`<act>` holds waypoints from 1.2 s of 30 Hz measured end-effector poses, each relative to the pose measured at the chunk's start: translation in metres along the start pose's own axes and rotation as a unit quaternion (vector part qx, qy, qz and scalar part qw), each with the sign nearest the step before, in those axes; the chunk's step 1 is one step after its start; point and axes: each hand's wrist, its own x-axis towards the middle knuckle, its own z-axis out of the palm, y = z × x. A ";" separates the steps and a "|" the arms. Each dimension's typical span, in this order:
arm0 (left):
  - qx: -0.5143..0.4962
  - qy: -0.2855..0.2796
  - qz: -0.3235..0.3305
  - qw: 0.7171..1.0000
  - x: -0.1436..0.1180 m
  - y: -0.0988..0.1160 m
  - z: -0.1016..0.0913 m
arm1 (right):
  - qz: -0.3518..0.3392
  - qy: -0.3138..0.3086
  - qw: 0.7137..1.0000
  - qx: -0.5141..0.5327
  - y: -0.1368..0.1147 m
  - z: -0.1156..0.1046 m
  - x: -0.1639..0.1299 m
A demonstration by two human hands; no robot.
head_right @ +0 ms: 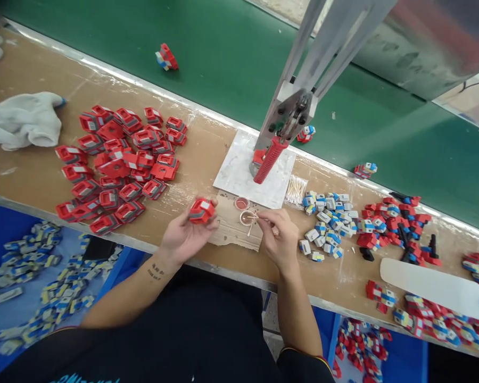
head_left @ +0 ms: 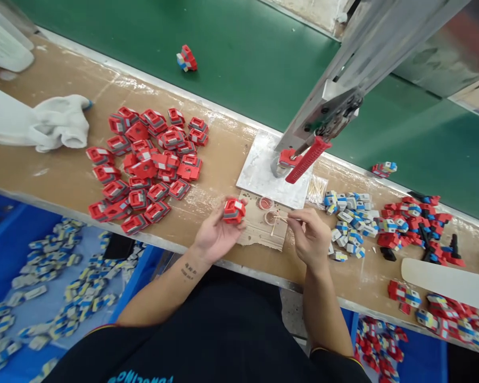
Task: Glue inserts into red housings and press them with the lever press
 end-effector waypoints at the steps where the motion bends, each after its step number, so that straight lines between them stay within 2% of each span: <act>1: 0.005 0.001 -0.018 1.000 -0.002 -0.001 0.003 | 0.013 0.032 0.999 0.020 -0.003 0.001 -0.001; 4: 0.003 -0.003 -0.036 0.999 -0.007 -0.002 0.014 | 0.045 0.130 0.986 0.094 -0.019 0.008 -0.002; 6: 0.000 -0.006 -0.033 0.999 -0.010 -0.002 0.021 | 0.057 0.159 0.976 0.136 -0.033 0.016 -0.003; 11: 0.038 -0.014 -0.060 0.997 -0.015 -0.002 0.035 | 0.052 0.096 0.974 0.197 -0.063 0.040 -0.008; 16: 0.033 0.016 -0.094 0.995 -0.017 0.000 0.040 | 0.045 0.048 0.974 0.218 -0.068 0.053 -0.016; 25: 0.047 0.041 -0.099 0.993 -0.020 0.002 0.044 | 0.005 0.044 0.982 0.183 -0.064 0.056 -0.019; 36: 0.082 0.027 -0.072 0.994 -0.020 0.005 0.043 | -0.087 0.064 0.993 0.050 -0.061 0.045 -0.016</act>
